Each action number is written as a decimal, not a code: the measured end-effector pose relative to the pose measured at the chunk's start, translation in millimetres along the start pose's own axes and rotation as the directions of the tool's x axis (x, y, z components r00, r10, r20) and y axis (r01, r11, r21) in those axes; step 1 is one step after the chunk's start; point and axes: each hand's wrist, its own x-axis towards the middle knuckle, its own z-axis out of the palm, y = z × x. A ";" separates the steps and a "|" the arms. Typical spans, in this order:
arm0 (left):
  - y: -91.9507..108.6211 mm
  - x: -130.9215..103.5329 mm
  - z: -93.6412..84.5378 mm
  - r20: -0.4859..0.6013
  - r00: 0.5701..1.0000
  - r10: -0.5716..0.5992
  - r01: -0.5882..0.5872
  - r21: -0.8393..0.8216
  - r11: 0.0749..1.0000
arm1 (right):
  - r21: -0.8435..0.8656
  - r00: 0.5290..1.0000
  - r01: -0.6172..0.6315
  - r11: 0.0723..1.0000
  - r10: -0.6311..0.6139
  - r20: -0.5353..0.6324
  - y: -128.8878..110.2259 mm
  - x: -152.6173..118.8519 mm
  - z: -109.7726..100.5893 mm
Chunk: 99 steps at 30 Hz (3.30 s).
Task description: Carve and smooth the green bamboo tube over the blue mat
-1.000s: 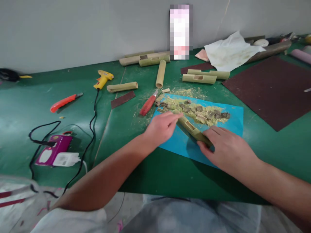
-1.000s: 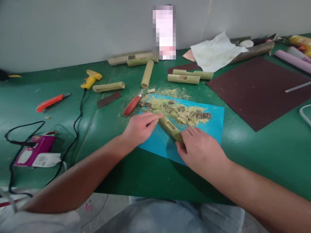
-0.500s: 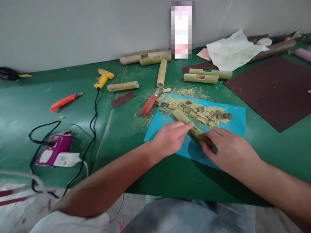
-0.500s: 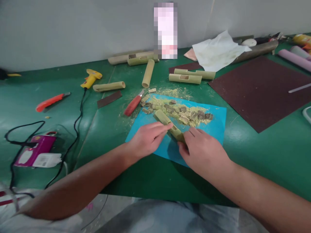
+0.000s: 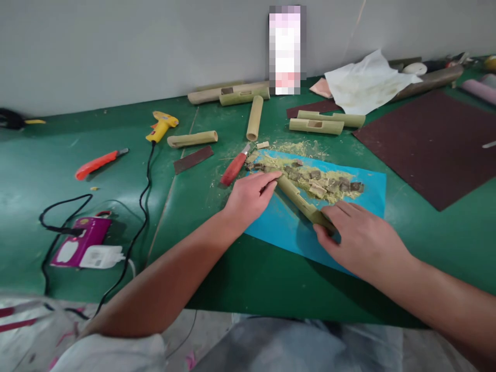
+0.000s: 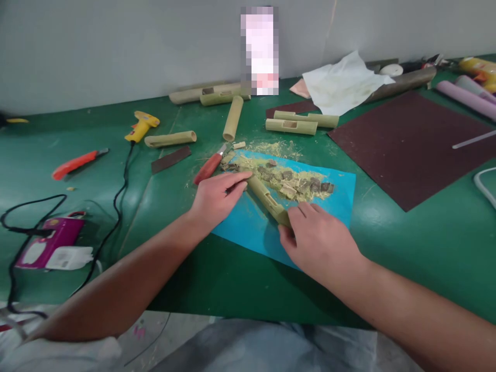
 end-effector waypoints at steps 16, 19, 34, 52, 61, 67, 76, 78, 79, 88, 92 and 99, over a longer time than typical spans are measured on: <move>26.4 -13.5 6.5 0.162 0.966 0.199 -0.192 -0.056 0.980 | 0.098 0.993 -0.077 0.992 0.067 0.098 4.2 1.0 3.6; 31.4 -14.9 6.6 0.197 0.955 0.221 -0.215 -0.051 0.975 | 0.100 0.991 -0.077 0.992 0.066 0.114 3.7 0.6 3.0; 31.8 -15.1 7.7 0.195 0.954 0.228 -0.222 -0.051 0.974 | 0.107 0.985 -0.090 0.990 0.073 0.156 3.5 1.9 1.0; 23.0 -11.6 2.7 0.253 0.941 0.225 -0.231 -0.006 0.973 | 0.090 0.991 -0.064 0.994 0.053 0.127 0.9 2.1 -0.7; 22.2 -12.2 2.8 0.281 0.923 0.262 -0.266 -0.025 0.964 | 0.098 0.985 -0.083 0.992 0.067 0.159 3.7 0.7 0.3; 12.3 -9.2 3.3 0.150 0.966 0.209 -0.219 0.057 0.974 | 0.099 0.981 -0.096 0.990 0.078 0.176 3.8 0.4 0.9; 21.7 -10.6 5.0 0.206 0.948 0.242 -0.256 0.044 0.966 | 0.084 0.978 -0.108 0.991 0.090 0.188 2.1 0.5 -0.4; 18.6 -10.1 4.0 0.248 0.930 0.272 -0.282 0.004 0.959 | 0.078 0.978 -0.105 0.991 0.088 0.188 1.7 0.0 0.1; 15.6 -9.3 3.1 0.213 0.944 0.251 -0.264 0.030 0.964 | 0.076 0.979 -0.104 0.992 0.088 0.184 1.6 -0.1 0.4; 17.6 -11.7 1.9 0.284 0.919 0.273 -0.281 -0.013 0.959 | 0.040 0.974 -0.100 0.994 0.089 0.208 0.8 -0.5 -1.4; -2.2 -1.6 -4.3 0.119 0.977 0.176 -0.185 0.066 0.980 | 0.018 0.986 -0.070 0.997 0.067 0.154 -0.3 -1.3 -3.6; -16.6 6.4 -11.9 0.078 0.982 0.173 -0.179 0.083 0.980 | 0.091 0.991 -0.068 0.994 0.056 0.121 -1.6 -1.6 -1.5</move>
